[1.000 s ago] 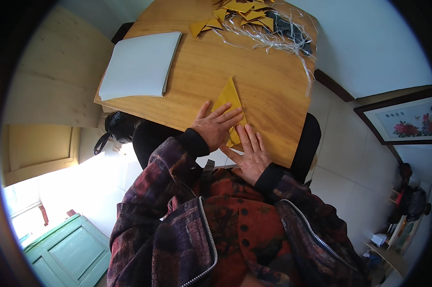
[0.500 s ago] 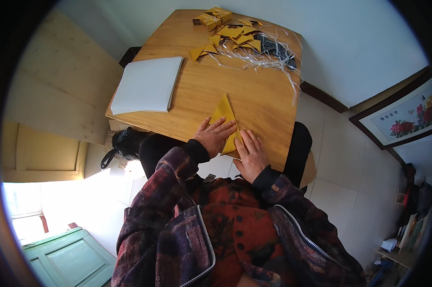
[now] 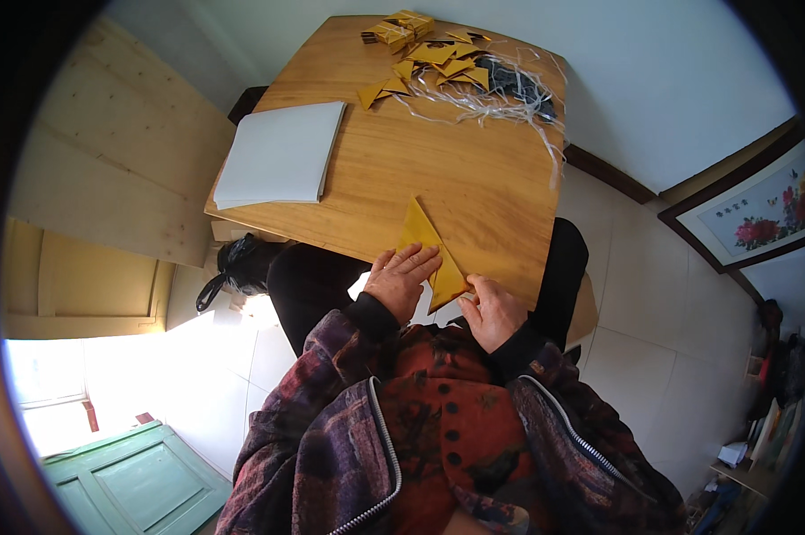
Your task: The person folds a sheet of gold-colored paper into a triangular shape by hand, pressing creases and adjusting edges. The finished piece is placed on a pile of similar folded items on the table.
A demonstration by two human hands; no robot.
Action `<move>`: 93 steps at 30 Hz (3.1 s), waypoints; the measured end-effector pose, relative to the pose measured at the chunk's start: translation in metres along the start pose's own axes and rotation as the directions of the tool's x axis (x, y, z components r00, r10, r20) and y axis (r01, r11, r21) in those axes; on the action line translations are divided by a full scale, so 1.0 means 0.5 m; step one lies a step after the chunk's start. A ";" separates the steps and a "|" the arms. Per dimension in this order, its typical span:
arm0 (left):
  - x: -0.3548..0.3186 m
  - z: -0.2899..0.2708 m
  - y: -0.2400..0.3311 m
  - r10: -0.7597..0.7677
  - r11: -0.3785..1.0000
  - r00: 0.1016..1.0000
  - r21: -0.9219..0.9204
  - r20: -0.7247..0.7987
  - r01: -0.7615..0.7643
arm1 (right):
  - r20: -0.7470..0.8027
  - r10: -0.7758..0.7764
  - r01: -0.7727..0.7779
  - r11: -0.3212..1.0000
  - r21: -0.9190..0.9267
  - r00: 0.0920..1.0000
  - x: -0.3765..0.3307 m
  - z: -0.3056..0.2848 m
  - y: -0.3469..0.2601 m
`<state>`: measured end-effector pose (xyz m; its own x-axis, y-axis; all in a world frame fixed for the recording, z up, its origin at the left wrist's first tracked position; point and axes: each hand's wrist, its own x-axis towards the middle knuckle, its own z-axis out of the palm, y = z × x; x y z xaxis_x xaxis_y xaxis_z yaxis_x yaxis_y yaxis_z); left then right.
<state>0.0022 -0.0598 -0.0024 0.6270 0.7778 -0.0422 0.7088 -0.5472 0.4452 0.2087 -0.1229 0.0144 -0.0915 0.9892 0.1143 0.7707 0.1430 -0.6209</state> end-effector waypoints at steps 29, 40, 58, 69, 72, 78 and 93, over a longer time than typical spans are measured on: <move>0.020 0.009 -0.064 0.164 0.962 0.895 -0.135 -0.414 -0.239 | 0.235 0.156 -0.278 0.662 0.696 0.959 0.052 0.029 0.060; 0.071 -0.107 -0.043 0.210 0.965 0.839 -0.031 -0.502 -0.260 | 0.500 -0.022 -0.447 0.415 0.793 0.866 0.093 -0.043 0.033; 0.015 -0.076 0.076 -0.266 0.539 0.961 -0.839 -0.079 0.080 | 0.092 0.094 -0.127 0.495 0.860 0.991 0.067 -0.003 -0.016; 0.017 -0.085 0.046 0.059 0.936 0.932 -0.305 -0.358 -0.176 | 0.108 -0.266 0.128 0.732 0.669 0.958 0.073 -0.071 -0.017; 0.030 -0.086 0.046 0.225 0.969 0.832 0.029 -0.506 -0.245 | -0.057 -0.202 0.195 0.776 0.600 0.978 0.083 -0.052 -0.026; 0.110 -0.065 -0.018 0.311 0.949 0.732 0.156 -0.606 -0.274 | -0.255 -0.378 0.454 0.783 0.425 0.890 0.127 0.009 0.013; 0.136 0.009 -0.082 0.169 0.985 0.976 0.008 -0.139 -0.170 | 0.112 -0.385 0.401 0.887 -0.228 0.916 0.120 0.011 0.086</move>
<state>0.0173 0.0140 -0.0276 0.6865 0.7096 0.1587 0.5947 -0.6735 0.4389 0.2331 -0.0572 -0.0096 -0.4513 0.8545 0.2572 0.7907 0.5165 -0.3285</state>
